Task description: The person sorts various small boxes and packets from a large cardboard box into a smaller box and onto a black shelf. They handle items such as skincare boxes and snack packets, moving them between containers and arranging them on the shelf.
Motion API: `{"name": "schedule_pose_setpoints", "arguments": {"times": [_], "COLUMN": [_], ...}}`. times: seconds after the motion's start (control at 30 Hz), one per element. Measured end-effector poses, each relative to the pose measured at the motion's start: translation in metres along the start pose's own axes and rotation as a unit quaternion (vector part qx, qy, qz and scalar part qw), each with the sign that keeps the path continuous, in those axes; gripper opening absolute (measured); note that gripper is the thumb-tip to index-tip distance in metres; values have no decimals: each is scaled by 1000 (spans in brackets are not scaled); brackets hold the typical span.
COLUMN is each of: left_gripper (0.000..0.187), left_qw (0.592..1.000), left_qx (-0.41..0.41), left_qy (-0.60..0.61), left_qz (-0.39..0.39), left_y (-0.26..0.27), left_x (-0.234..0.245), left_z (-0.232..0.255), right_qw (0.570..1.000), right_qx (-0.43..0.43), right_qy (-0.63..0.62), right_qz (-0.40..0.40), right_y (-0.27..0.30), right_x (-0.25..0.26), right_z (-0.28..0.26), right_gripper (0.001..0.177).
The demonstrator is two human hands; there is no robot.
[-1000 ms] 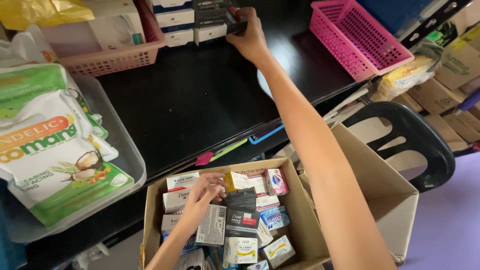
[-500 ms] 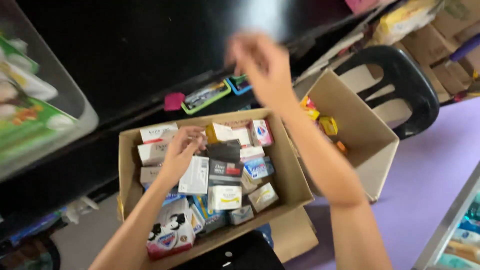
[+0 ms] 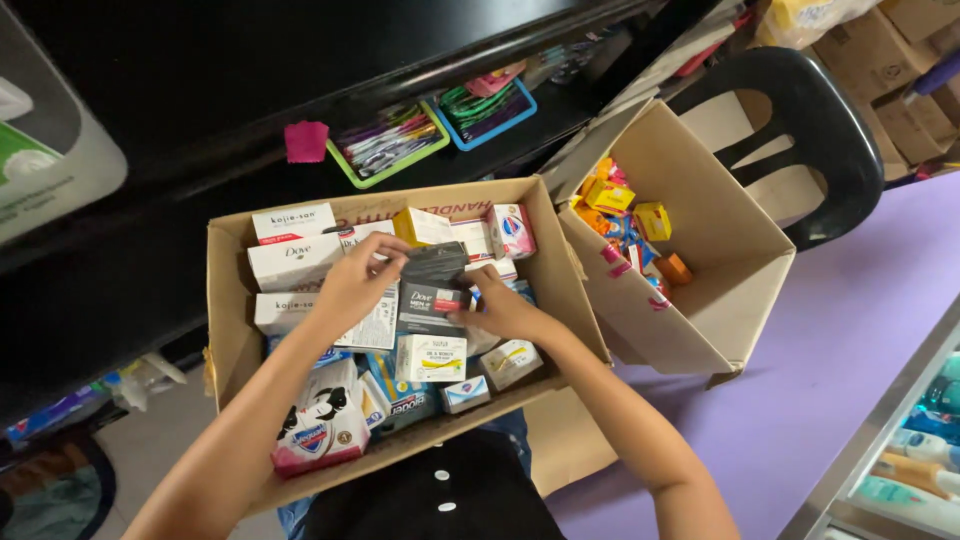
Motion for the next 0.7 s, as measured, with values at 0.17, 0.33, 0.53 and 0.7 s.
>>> {"name": "schedule_pose_setpoints", "arguments": {"times": [0.17, 0.33, 0.53, 0.7], "left_gripper": [28, 57, 71, 60], "left_qw": [998, 989, 988, 993], "left_qx": [41, -7, 8, 79], "left_qy": [-48, -94, -92, -17], "left_qz": [16, -116, -126, -88], "left_y": [1, 11, 12, 13], "left_x": [4, -2, -2, -1], "left_z": [-1, 19, 26, 27], "right_qw": [998, 992, 975, 973], "right_qx": [-19, -65, 5, 164], "right_qy": [44, -97, -198, -31], "right_qz": [37, 39, 104, 157], "right_y": [-7, 2, 20, 55], "right_x": [-4, 9, 20, 51], "right_z": [1, -15, -25, -123], "right_gripper": [67, 57, 55, 84]}}
Point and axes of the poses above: each hand's wrist, its own y-axis away from the middle knuckle, its own x-axis out of the back of the hand, z = x × y, the point moved 2 cm from there along -y, towards the middle knuckle, and after that the axes turned 3 degrees about -x, right-handed, at the moved point
